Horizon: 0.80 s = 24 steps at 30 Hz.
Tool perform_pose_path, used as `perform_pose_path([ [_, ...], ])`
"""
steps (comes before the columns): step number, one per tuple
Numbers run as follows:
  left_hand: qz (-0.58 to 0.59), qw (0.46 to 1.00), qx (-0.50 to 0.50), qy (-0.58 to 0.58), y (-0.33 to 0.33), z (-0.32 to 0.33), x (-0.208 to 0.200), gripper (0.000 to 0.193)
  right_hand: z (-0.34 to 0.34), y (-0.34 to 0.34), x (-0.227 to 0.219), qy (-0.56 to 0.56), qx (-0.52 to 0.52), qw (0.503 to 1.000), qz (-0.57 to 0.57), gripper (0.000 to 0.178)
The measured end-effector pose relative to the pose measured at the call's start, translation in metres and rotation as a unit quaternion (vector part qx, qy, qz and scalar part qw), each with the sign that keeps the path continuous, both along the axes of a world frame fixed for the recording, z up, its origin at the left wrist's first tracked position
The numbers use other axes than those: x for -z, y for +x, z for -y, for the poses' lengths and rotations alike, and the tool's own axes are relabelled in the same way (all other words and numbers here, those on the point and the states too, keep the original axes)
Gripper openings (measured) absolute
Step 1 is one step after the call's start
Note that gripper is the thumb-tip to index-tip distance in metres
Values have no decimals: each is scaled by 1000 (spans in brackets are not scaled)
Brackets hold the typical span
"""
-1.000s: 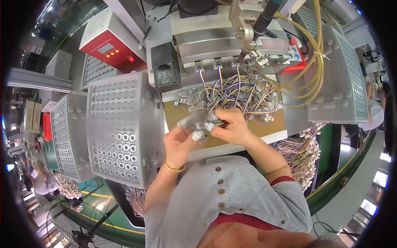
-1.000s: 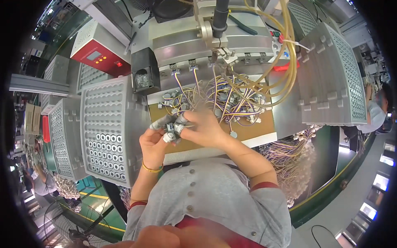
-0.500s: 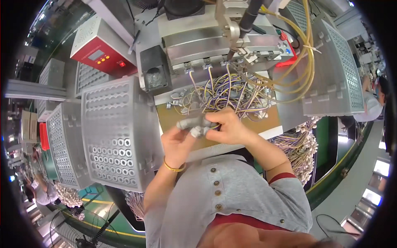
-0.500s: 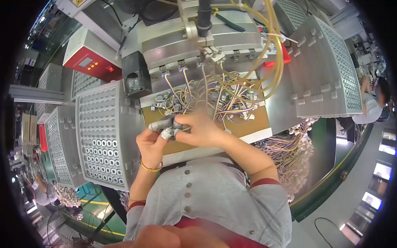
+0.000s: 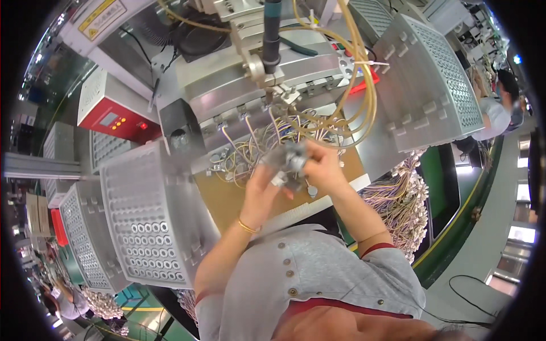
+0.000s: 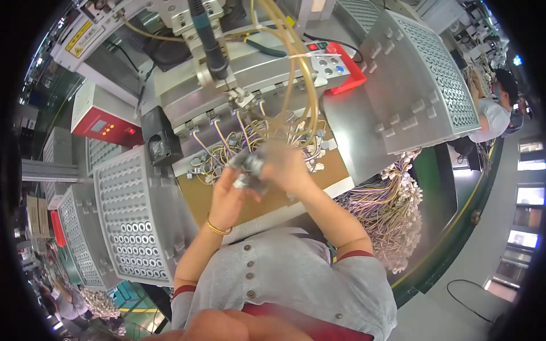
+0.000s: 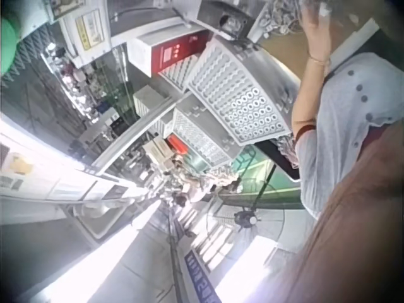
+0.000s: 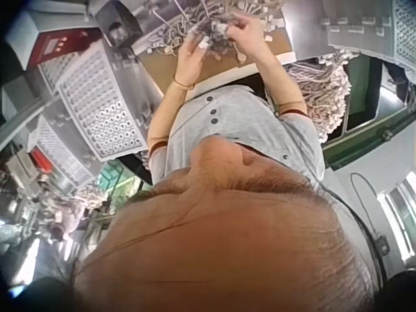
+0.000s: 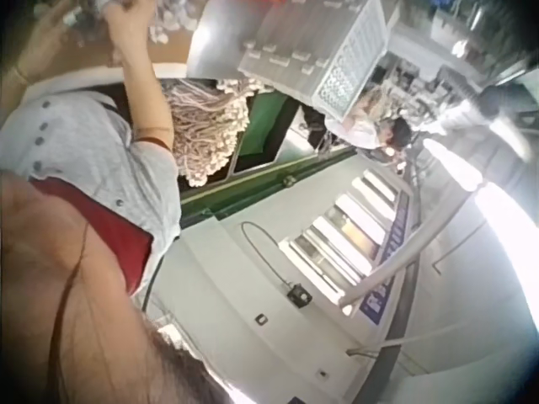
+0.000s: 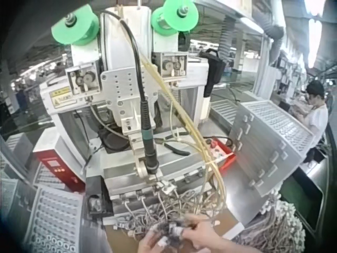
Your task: Assembling wire harnesses by connecting terminal wires and organizing finished components into a storage tray.
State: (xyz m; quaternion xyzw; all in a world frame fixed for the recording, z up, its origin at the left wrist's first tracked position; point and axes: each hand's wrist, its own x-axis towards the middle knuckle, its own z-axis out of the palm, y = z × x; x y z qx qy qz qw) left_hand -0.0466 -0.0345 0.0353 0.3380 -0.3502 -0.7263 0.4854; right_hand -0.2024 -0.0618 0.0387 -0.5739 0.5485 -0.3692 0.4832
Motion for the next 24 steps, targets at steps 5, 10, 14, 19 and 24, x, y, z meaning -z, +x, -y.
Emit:
perform_pose_path([
  [5, 410, 871, 23, -270, -1, 13, 57, 47, 48, -34, 10, -85, 295, 900, 310, 8],
  [10, 429, 857, 27, -284, -5, 16, 55, 46, 78, -40, 48, -21, 332, 915, 227, 10],
  [14, 422, 855, -4, -301, 3, 5, 42, 38, 75, -23, 15, -28, 295, 921, 254, 12],
  [19, 391, 874, -30, -286, 4, -10, 40, 26, 87, -12, 23, -2, 317, 879, 355, 13],
  [24, 399, 864, 6, -308, 10, -20, 49, 24, 80, -49, 11, -38, 201, 974, 99, 22],
])
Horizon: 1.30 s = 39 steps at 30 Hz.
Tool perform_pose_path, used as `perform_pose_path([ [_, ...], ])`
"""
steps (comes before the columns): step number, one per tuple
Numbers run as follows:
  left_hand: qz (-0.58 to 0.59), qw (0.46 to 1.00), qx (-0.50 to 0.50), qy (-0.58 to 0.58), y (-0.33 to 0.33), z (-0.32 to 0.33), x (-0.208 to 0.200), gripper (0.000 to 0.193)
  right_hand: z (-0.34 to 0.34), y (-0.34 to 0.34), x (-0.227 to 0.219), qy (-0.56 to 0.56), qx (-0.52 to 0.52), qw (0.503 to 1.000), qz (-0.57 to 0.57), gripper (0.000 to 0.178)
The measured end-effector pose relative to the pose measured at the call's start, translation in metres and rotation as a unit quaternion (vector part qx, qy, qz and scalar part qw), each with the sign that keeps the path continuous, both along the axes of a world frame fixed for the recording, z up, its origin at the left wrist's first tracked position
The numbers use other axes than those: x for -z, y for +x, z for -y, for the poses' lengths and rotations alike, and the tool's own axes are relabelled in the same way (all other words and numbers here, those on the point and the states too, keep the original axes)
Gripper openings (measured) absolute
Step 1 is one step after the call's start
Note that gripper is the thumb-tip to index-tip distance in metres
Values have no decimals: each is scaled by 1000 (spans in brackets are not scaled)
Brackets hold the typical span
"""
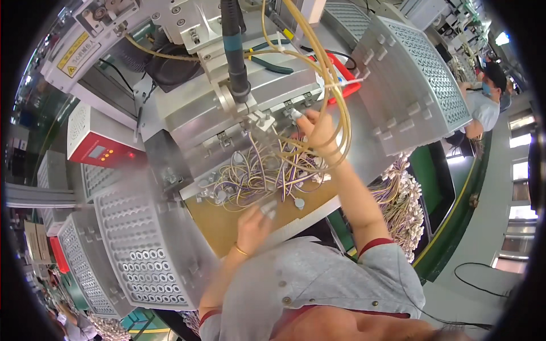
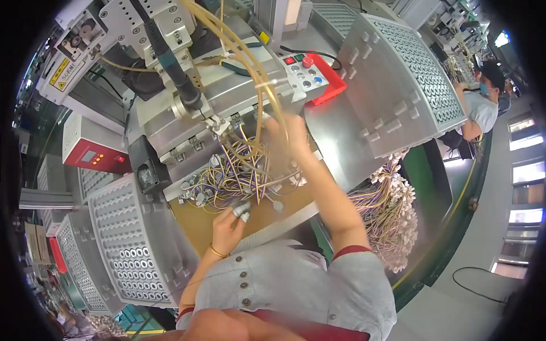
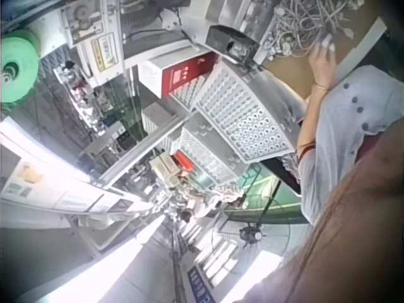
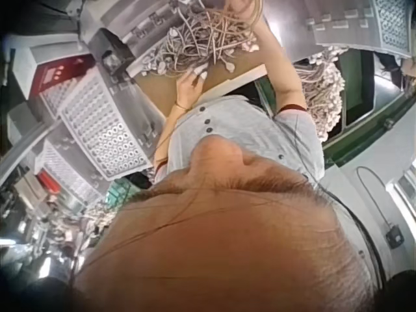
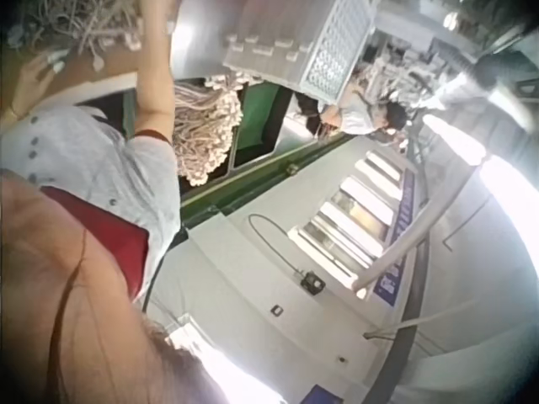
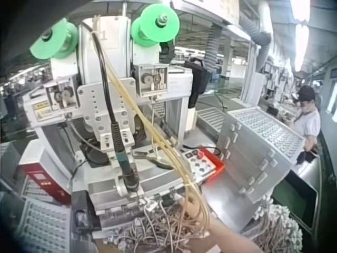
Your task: Assembling wire harnesses by connecting terminal wires and organizing finished components into a storage tray.
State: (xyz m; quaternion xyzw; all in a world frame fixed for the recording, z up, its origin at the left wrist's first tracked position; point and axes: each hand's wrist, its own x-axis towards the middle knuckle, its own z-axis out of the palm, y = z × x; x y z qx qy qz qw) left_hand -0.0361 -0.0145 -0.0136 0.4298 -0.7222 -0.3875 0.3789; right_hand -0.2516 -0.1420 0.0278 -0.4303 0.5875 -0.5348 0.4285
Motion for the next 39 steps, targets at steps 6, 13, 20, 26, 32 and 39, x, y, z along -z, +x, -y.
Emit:
perform_pose_path([
  [6, 134, 987, -67, -61, 31, -37, 23, 26, -81, -75, -32, 159, -296, 876, -345, 27],
  [13, 159, 977, -113, -82, 26, -50, 62, 28, -74, -12, 5, 254, -640, 632, -354, 17],
  [20, 139, 962, -145, -186, 34, -54, 81, 27, -38, 33, -16, 112, -684, 584, -423, 16],
  [26, 119, 966, -157, -169, 29, -56, 86, 26, -22, 33, -41, 70, -667, 555, -492, 15],
  [32, 138, 978, -134, -82, 32, -62, 53, 30, -30, 31, -41, 60, -664, 530, -524, 14],
  [39, 98, 975, -151, -133, 30, -63, 65, 25, -47, 19, -36, 52, -658, 512, -550, 13],
])
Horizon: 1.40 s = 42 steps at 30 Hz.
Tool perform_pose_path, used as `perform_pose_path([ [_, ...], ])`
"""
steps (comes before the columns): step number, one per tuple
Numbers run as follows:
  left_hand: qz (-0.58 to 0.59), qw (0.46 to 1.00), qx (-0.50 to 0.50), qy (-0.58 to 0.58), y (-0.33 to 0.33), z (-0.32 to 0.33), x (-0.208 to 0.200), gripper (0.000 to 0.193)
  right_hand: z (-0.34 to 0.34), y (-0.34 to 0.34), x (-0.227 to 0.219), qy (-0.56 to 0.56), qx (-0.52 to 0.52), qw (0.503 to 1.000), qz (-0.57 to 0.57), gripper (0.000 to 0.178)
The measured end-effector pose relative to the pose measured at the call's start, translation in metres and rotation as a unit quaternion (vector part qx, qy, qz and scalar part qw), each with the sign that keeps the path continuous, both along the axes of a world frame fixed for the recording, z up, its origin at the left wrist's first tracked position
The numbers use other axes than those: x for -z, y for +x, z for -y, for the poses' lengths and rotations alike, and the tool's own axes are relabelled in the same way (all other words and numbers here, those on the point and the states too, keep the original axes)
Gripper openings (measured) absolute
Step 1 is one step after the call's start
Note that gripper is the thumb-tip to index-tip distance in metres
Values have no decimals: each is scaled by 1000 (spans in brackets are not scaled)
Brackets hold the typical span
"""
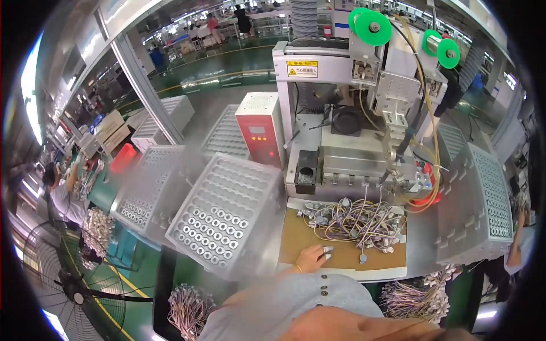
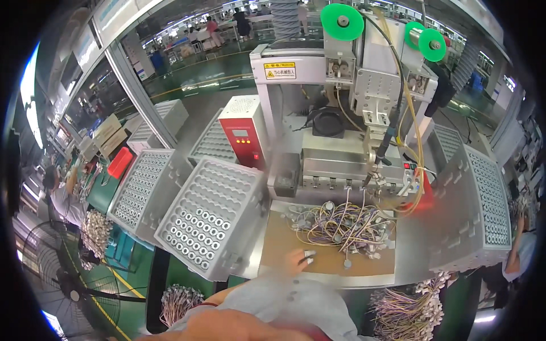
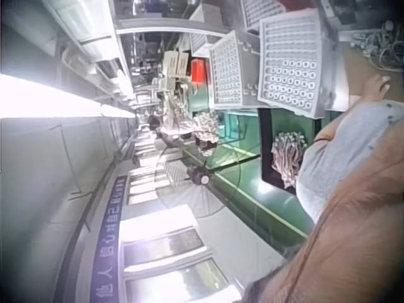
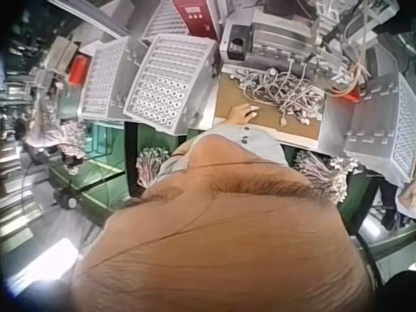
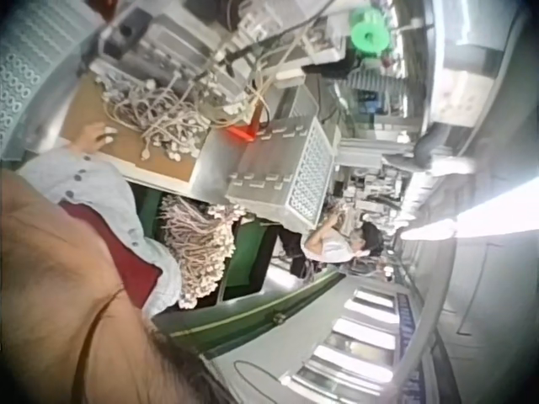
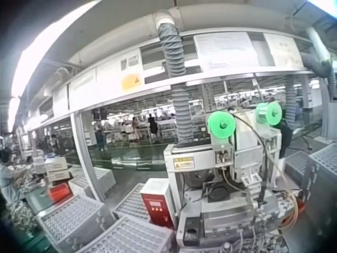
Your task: Assembling wire harnesses by connecting terminal wires and organizing finished components into a storage tray.
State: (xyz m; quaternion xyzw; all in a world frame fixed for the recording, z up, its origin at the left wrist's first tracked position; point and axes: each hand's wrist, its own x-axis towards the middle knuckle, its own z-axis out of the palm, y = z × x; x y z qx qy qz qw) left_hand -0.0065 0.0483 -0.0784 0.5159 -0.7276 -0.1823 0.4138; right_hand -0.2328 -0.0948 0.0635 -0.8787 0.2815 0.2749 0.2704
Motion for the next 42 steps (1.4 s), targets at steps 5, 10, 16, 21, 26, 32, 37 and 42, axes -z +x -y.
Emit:
perform_pose_path([
  [5, 7, 1000, -1, 12, 0, 5, -3, 24, -26, -11, 12, 2, 22, 1000, -15, 13],
  [10, 30, 999, -14, 27, 4, 3, 8, 23, -95, -58, 34, 50, 82, 994, -51, 13],
  [16, 27, 999, -1, 22, 0, 12, 6, 21, -133, -52, 71, 73, 122, 990, -27, 13],
  [21, 12, 1000, -6, 6, -5, 8, 1, 21, -143, -63, 85, 77, 112, 990, -42, 13],
  [26, 12, 999, -5, 29, -6, 11, -3, 21, -162, -91, 85, 83, 113, 986, -87, 13],
  [32, 24, 1000, -11, 2, 0, 13, 3, 24, -188, -122, 71, 85, 96, 982, -139, 13],
  [37, 24, 999, -26, 3, -3, 10, 2, 23, -189, -136, 68, 72, 67, 981, -166, 13],
  [42, 12, 998, -13, 53, -5, 9, -1, 25, -184, -140, 67, 67, 33, 978, -194, 14],
])
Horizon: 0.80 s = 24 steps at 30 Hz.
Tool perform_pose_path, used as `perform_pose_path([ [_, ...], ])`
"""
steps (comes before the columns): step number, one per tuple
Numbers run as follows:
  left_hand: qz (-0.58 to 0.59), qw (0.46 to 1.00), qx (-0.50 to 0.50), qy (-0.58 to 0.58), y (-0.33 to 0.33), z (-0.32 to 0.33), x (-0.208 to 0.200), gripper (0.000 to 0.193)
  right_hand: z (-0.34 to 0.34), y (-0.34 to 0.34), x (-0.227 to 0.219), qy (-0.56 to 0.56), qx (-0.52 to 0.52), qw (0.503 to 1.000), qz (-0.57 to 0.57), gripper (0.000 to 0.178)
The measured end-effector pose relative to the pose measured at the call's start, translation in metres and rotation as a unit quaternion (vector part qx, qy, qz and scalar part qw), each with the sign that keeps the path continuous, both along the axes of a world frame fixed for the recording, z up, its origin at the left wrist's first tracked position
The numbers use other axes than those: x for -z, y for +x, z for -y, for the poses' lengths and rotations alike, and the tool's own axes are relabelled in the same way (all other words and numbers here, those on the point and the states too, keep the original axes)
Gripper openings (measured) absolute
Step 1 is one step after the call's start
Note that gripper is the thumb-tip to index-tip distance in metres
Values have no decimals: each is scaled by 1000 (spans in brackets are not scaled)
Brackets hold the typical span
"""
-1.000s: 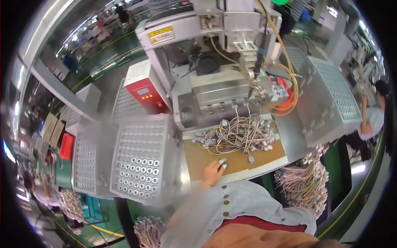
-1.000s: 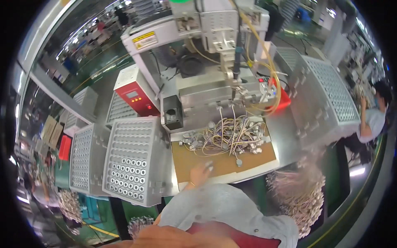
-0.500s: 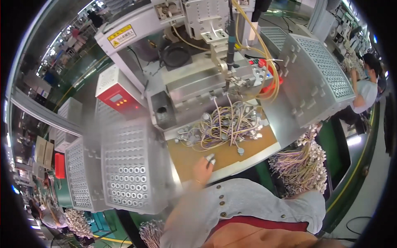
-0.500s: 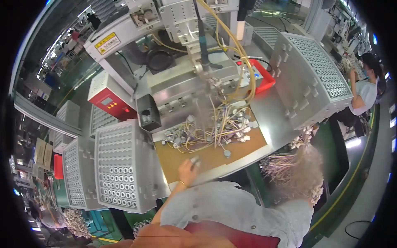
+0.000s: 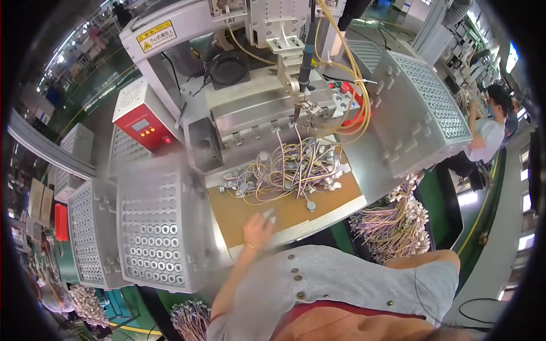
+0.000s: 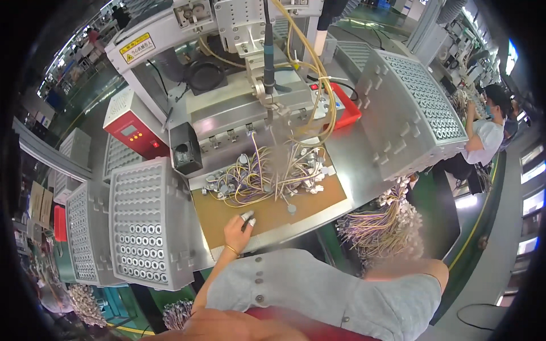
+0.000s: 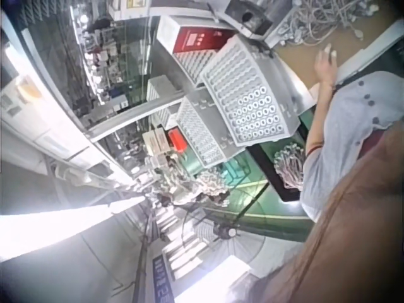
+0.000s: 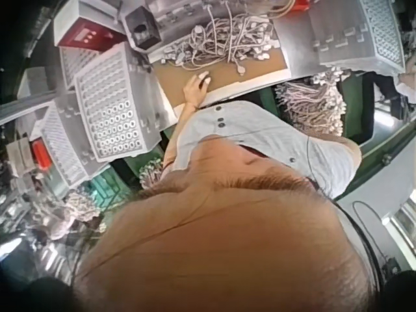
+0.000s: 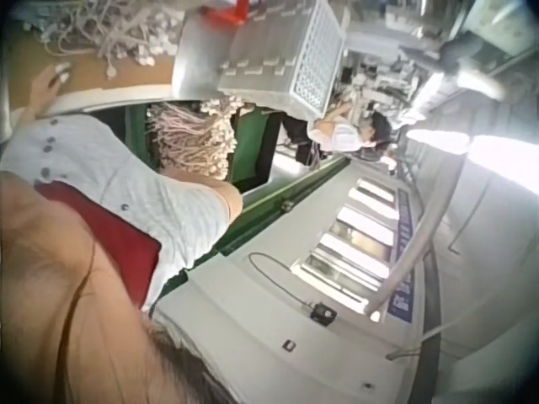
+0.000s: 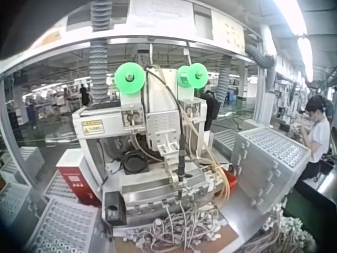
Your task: Assembling wire harnesses by connecting terminal wires and organizing finished components into a storage tray.
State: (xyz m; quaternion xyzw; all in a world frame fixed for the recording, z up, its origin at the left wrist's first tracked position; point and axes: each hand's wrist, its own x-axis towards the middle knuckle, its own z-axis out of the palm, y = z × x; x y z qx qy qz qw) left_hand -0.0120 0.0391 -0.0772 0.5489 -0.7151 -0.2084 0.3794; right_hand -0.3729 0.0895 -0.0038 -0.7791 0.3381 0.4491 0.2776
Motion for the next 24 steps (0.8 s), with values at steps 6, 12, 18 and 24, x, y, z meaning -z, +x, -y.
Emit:
perform_pose_path([
  [6, 3, 1000, 1, -7, 4, -2, -7, 23, 23, 52, -23, -125, -54, 979, 152, 11],
  [12, -39, 999, -1, -12, 1, 9, 2, 23, 83, 206, -21, -187, -157, 766, 595, 11],
  [18, -21, 999, 8, -29, 9, 3, 23, 25, 95, 228, -134, 44, -80, 465, 881, 25],
  [24, 0, 999, -32, 25, 4, 0, -4, 24, 71, 166, -199, 297, -244, 322, 865, 12],
])
